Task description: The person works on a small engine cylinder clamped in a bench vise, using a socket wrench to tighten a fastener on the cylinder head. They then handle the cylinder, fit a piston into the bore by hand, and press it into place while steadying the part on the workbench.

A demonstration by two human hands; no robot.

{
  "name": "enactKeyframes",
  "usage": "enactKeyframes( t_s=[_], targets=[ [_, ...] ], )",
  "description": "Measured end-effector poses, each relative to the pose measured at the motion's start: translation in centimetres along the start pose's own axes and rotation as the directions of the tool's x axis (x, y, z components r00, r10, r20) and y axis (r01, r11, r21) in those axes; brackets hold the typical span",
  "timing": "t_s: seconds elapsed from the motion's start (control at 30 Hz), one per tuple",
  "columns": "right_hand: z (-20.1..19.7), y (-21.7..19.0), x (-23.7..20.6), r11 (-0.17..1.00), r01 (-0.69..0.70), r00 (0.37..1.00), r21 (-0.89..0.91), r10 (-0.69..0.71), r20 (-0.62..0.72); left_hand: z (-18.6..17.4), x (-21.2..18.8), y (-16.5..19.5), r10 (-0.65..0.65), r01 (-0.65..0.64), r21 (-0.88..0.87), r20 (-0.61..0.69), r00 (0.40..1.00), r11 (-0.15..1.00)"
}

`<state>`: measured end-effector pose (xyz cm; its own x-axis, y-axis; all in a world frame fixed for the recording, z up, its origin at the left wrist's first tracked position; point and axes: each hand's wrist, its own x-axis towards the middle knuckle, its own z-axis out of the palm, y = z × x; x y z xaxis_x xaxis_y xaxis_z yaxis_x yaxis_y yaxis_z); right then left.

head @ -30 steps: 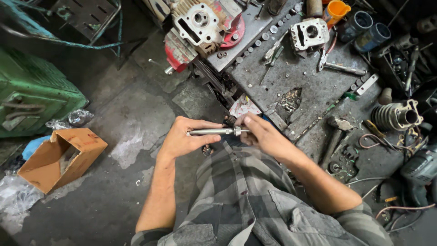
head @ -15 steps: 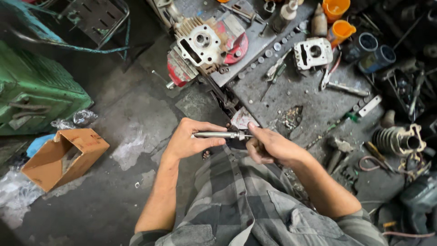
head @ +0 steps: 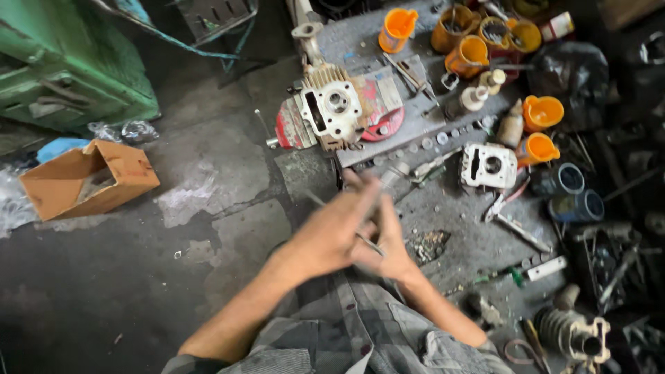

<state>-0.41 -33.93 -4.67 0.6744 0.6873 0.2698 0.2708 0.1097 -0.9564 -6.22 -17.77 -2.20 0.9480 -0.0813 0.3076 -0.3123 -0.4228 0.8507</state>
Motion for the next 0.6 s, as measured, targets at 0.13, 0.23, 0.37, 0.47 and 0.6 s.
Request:
enactKeyframes(
  t_s=[0.13, 0.23, 0.37, 0.47, 0.6],
  targets=[
    [-2.2, 0.3, 2.3, 0.727, 0.100, 0.951, 0.679, 0.131, -0.281, 1.0, -0.3, -1.3, 0.146, -0.144, -0.061, 0.029, 0.989, 0.988],
    [-4.1, 0.1, 2.7, 0.254, 0.207, 0.974, 0.945, 0.035, -0.223, 0.3, -0.2, -3.2, -0.600, 0.501, -0.428, -0.128, 0.790, 0.752],
    [-2.8, 0.2, 2.9, 0.367, 0.043, 0.991, 0.929, 0.103, -0.087, 1.6, 2.1, -3.5, -0.230, -0.284, -0.604, -0.632, 0.740, 0.745],
    [-1.6, 0.2, 4.0, 0.564, -0.092, 0.980, 0.821, 0.195, -0.024, 3.1, 3.7, -3.3, -0.190, -0.289, -0.596, -0.611, 0.768, 0.749],
    [-4.2, -0.6, 6.5, 0.966, 0.028, 0.995, -0.259, -0.051, -0.084, 0.7, 3.1, -6.1, -0.287, -0.146, -0.599, -0.566, 0.773, 0.787]
  ],
)
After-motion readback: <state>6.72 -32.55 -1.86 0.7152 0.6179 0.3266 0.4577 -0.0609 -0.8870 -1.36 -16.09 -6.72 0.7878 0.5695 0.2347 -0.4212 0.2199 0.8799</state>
